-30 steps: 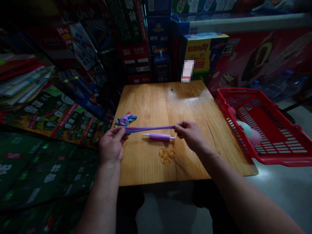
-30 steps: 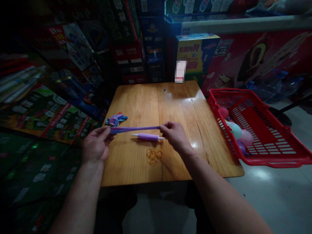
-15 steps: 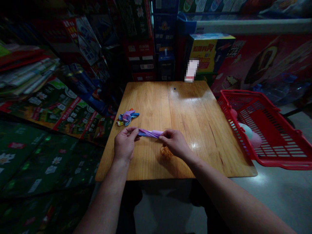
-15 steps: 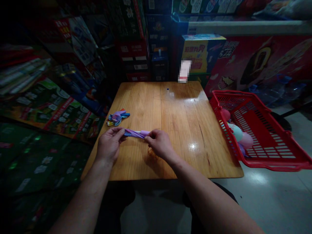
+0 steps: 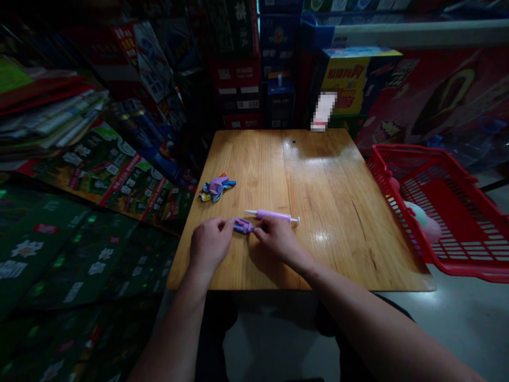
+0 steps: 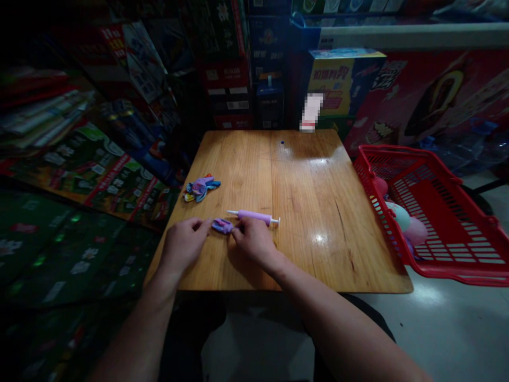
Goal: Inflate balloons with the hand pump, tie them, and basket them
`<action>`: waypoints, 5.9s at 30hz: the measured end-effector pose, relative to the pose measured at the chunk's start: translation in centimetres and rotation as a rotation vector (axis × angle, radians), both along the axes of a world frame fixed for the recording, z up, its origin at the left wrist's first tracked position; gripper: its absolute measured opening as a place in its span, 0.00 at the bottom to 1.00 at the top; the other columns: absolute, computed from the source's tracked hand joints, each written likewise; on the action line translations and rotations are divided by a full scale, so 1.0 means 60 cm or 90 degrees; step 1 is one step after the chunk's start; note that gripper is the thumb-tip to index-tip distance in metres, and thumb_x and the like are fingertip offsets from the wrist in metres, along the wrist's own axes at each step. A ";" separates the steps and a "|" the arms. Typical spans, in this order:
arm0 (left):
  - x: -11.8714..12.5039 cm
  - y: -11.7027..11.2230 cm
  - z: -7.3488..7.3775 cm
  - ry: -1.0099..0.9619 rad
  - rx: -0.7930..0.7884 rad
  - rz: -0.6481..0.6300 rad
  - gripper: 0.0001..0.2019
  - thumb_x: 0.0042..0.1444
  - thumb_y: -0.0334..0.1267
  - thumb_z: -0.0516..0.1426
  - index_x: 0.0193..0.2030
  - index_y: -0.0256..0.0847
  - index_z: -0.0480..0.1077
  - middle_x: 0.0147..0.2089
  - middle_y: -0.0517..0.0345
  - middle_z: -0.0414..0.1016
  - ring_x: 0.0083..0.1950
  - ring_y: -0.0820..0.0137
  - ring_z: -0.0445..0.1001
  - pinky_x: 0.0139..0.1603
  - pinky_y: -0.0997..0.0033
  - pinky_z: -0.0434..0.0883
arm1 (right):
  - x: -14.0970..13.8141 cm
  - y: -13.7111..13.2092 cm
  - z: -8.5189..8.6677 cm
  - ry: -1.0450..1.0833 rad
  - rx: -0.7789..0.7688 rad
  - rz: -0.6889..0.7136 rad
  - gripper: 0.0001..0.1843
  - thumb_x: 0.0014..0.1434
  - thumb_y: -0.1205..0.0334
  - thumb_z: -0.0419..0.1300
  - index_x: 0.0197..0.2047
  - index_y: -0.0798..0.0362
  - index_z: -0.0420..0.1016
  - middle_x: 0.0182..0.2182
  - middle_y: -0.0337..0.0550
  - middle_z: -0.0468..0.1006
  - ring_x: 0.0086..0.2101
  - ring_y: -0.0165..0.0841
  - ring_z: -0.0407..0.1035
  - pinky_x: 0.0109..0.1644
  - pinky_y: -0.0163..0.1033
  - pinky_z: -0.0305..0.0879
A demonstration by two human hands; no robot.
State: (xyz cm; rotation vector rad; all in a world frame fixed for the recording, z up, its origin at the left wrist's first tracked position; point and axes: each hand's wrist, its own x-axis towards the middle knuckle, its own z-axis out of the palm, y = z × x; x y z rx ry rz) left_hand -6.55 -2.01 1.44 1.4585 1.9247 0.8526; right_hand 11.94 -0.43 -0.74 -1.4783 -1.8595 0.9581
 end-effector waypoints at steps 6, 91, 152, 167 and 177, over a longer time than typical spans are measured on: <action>0.062 -0.029 -0.019 -0.640 -0.261 0.008 0.23 0.54 0.58 0.59 0.37 0.37 0.76 0.26 0.52 0.75 0.17 0.71 0.68 0.14 0.74 0.54 | -0.017 -0.005 0.012 0.119 -0.041 0.014 0.15 0.65 0.55 0.56 0.30 0.54 0.74 0.27 0.42 0.78 0.28 0.30 0.71 0.31 0.34 0.61; 0.045 0.039 -0.036 -0.929 0.004 0.196 0.08 0.59 0.26 0.57 0.45 0.36 0.71 0.45 0.47 0.80 0.49 0.63 0.79 0.48 0.67 0.75 | 0.043 -0.046 0.047 0.017 -0.045 0.014 0.09 0.64 0.57 0.55 0.39 0.53 0.72 0.29 0.41 0.75 0.29 0.31 0.68 0.32 0.37 0.58; 0.042 0.030 -0.028 -0.846 -0.060 0.247 0.06 0.55 0.29 0.61 0.40 0.36 0.73 0.35 0.53 0.79 0.32 0.71 0.79 0.36 0.70 0.75 | 0.030 -0.053 0.035 0.071 -0.055 -0.054 0.10 0.53 0.65 0.63 0.40 0.52 0.70 0.32 0.41 0.75 0.31 0.32 0.68 0.34 0.37 0.63; 0.043 0.026 -0.030 -0.682 -0.004 0.227 0.08 0.48 0.32 0.66 0.36 0.37 0.72 0.34 0.54 0.78 0.34 0.69 0.78 0.32 0.74 0.72 | 0.031 -0.053 0.034 0.049 -0.031 -0.052 0.10 0.53 0.65 0.63 0.39 0.52 0.69 0.31 0.40 0.75 0.30 0.31 0.67 0.33 0.37 0.62; 0.031 0.016 -0.011 -0.146 0.217 0.096 0.01 0.51 0.35 0.64 0.31 0.43 0.79 0.30 0.57 0.77 0.32 0.67 0.72 0.37 0.73 0.64 | 0.036 -0.057 0.041 0.052 -0.015 -0.037 0.09 0.53 0.64 0.63 0.39 0.52 0.69 0.31 0.40 0.74 0.30 0.31 0.67 0.33 0.37 0.61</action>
